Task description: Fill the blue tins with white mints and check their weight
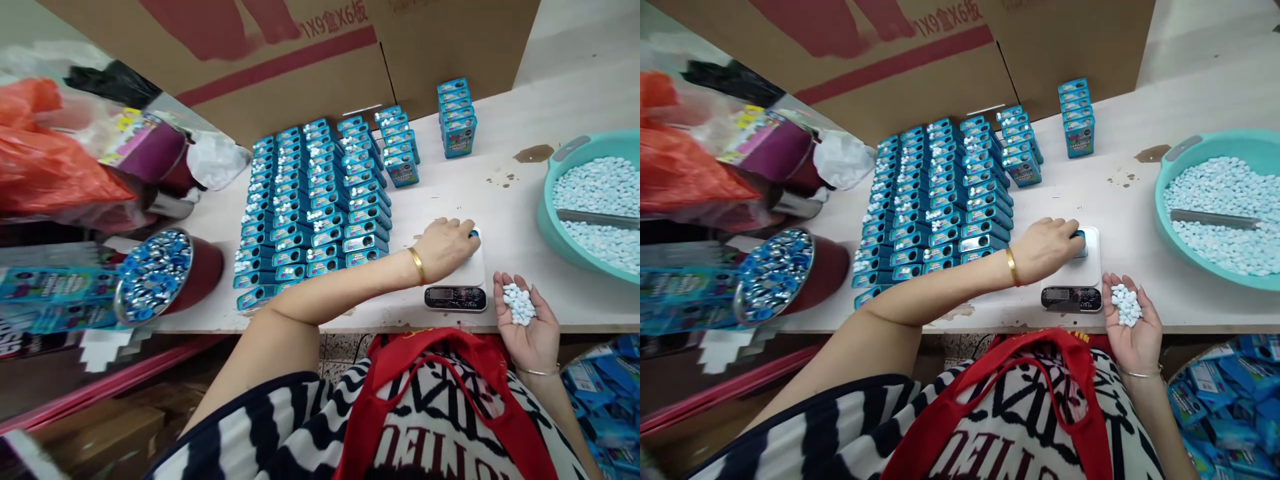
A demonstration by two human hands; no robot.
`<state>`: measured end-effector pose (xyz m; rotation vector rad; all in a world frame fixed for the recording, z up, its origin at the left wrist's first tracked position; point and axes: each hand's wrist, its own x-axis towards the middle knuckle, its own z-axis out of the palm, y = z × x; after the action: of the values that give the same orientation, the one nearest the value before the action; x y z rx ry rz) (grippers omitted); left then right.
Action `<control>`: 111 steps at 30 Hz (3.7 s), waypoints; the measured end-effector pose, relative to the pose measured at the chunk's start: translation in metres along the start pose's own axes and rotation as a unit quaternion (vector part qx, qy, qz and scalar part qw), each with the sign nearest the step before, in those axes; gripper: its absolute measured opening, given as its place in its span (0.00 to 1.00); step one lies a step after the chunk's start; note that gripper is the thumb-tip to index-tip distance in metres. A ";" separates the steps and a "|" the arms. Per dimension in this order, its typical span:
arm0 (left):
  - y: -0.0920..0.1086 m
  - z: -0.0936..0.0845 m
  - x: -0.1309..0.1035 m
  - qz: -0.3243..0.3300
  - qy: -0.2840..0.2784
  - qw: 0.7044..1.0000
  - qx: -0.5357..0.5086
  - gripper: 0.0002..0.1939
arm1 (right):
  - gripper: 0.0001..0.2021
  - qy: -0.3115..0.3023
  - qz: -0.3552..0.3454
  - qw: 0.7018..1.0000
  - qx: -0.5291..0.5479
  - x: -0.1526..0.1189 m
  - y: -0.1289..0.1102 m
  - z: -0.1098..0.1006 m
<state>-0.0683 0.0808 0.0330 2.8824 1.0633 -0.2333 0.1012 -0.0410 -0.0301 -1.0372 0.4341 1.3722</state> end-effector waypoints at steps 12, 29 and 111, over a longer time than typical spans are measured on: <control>-0.026 -0.007 -0.037 -0.016 0.140 0.980 -0.142 0.17 | 0.13 -0.021 -0.014 0.999 -0.026 0.003 -0.002 -0.015; -0.052 0.033 -0.074 -0.107 0.227 0.934 -0.253 0.15 | 0.13 -0.032 -0.029 0.997 -0.071 0.012 0.005 -0.009; -0.039 0.099 -0.069 -0.161 0.458 0.735 -0.473 0.10 | 0.14 -0.082 -0.063 0.995 -0.008 0.019 -0.005 0.013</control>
<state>-0.1575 0.0548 -0.0538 1.7353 1.2084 1.4145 0.1060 -0.0183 -0.0364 -0.9401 0.2321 1.3378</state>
